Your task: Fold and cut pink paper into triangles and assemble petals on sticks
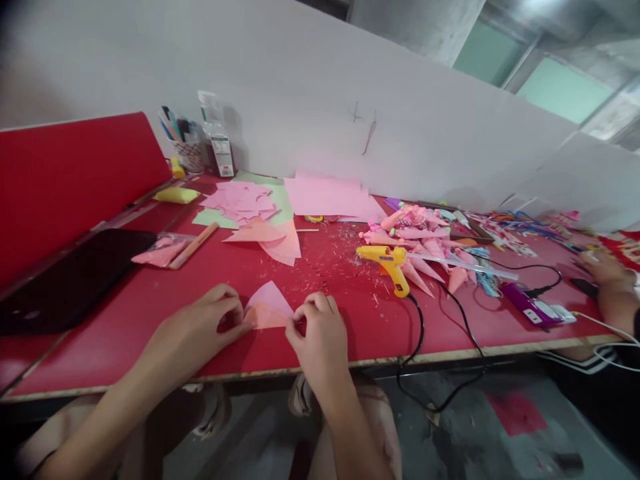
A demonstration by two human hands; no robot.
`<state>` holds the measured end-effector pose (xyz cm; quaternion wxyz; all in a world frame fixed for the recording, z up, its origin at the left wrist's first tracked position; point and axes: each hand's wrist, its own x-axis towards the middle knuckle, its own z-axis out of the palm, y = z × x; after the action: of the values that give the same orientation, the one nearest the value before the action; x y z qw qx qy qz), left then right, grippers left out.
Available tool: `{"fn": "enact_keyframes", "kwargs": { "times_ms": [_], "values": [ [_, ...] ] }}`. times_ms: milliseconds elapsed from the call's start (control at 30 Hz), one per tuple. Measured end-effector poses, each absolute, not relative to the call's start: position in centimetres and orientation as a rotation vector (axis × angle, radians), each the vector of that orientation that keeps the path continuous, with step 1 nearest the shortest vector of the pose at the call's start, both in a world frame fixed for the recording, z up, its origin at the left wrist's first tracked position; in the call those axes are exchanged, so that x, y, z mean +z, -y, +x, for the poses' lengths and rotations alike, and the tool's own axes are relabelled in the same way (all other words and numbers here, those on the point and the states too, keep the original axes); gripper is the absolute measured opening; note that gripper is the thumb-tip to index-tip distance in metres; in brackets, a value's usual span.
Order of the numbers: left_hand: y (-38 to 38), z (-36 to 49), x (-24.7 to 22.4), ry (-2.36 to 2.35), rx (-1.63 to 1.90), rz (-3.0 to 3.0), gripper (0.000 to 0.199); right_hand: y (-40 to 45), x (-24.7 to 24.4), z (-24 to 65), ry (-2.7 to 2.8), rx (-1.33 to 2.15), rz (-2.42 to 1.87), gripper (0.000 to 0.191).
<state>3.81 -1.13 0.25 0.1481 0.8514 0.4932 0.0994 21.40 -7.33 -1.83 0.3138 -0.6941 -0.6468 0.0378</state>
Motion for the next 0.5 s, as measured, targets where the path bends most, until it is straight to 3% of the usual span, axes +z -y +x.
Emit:
{"fn": "enact_keyframes", "kwargs": {
  "times_ms": [233, 500],
  "values": [
    [1.1, 3.7, 0.6, -1.411, 0.268, 2.461, 0.022, 7.3, -1.5, 20.3, 1.656, 0.005, -1.892, 0.009],
    [0.6, 3.3, 0.5, -1.321, 0.238, 2.429, 0.021, 7.4, -1.3, 22.0, 1.756, 0.158, -1.850, 0.011]
  ]
}}
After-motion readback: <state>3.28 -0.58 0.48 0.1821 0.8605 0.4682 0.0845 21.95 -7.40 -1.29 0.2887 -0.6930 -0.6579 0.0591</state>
